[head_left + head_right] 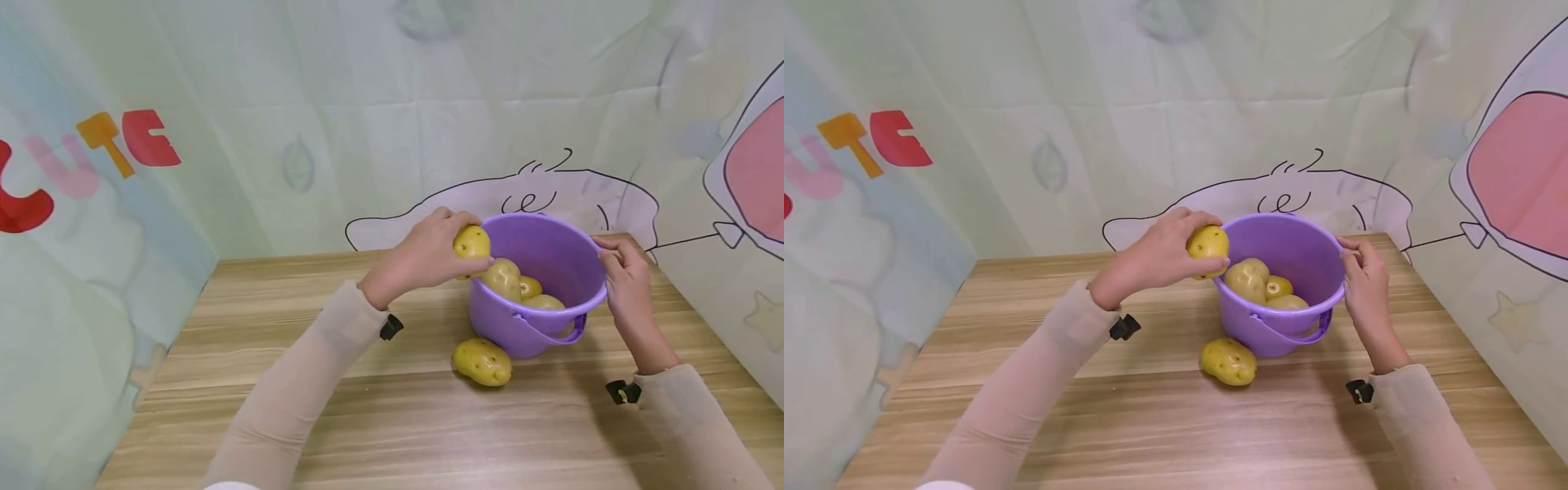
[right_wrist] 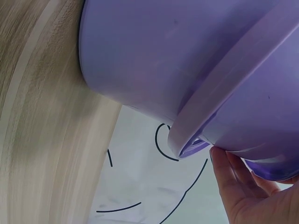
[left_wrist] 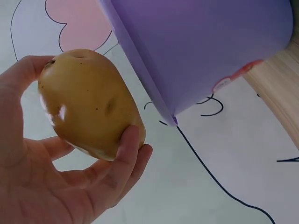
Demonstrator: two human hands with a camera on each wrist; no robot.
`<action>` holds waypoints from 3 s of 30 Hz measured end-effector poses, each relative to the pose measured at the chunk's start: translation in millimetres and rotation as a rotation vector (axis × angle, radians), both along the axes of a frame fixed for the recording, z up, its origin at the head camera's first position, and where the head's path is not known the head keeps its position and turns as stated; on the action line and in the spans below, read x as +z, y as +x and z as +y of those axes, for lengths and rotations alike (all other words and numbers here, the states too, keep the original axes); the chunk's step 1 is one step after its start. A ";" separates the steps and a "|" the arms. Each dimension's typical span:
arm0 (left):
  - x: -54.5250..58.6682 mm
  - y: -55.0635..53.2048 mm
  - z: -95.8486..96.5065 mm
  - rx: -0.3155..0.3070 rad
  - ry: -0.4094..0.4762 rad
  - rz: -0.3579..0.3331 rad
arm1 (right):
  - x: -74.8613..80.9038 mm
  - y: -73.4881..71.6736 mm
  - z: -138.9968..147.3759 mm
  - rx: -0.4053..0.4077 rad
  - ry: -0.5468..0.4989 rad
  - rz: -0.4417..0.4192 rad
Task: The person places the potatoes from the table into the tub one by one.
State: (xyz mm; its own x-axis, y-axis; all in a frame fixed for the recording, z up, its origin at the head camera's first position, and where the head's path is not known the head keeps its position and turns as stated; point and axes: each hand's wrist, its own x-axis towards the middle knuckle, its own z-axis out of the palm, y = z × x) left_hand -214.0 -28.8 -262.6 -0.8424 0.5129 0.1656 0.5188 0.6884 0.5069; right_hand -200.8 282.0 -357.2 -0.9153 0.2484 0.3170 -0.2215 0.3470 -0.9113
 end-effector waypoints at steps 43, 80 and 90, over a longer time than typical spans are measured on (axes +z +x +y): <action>-14.2 2.5 77.1 -0.141 -0.129 0.019 | 0.5 -0.3 -2.5 -0.009 0.007 0.022; -4.9 20.7 40.3 -0.187 0.008 0.157 | -1.4 -0.2 0.9 0.005 0.013 -0.008; -6.8 24.5 22.8 -0.162 -0.027 0.213 | -1.2 0.2 1.0 0.004 -0.003 -0.001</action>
State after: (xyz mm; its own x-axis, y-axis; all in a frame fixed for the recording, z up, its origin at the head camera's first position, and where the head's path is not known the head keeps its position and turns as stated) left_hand -189.5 -6.0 -269.4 -0.6962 0.6452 0.3148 0.7167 0.5993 0.3566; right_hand -200.6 283.0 -358.4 -0.9166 0.2454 0.3155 -0.2223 0.3430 -0.9126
